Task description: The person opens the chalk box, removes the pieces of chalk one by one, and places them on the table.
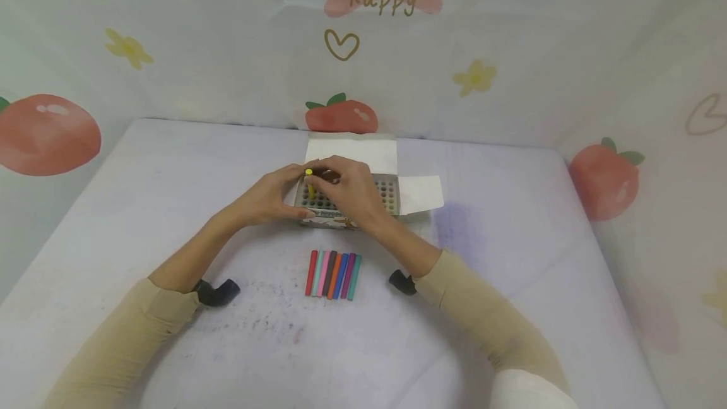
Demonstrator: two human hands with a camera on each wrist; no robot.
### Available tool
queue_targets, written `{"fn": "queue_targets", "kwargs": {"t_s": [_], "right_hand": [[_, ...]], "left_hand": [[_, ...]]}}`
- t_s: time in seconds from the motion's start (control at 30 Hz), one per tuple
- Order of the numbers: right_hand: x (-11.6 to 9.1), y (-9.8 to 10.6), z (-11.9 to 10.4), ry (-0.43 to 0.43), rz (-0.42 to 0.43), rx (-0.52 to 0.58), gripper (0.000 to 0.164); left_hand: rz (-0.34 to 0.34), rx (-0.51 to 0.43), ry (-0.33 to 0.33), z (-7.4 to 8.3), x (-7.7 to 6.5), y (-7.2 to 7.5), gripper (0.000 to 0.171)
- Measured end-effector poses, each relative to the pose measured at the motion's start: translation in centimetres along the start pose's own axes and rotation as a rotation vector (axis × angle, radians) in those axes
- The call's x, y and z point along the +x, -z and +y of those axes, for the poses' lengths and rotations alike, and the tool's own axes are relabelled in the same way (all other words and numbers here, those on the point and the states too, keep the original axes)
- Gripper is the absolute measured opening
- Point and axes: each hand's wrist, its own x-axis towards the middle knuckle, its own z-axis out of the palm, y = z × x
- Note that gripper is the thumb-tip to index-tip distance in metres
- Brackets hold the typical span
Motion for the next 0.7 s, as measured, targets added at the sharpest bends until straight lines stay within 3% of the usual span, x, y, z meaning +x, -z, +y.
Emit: {"fn": "queue_targets", "kwargs": {"t_s": [0.33, 0.7], "right_hand": [[-0.3, 0.7, -0.9, 0.155, 0.081, 0.061, 0.022], [-1.9, 2.5, -1.3, 0.027, 0.083, 0.139, 0.020]], "left_hand": [[0.000, 0.005, 0.009, 0.1, 0.0, 0.0, 0.099], [-0.004, -0.004, 0.027, 0.2, 0.1, 0.1, 0.101]]}}
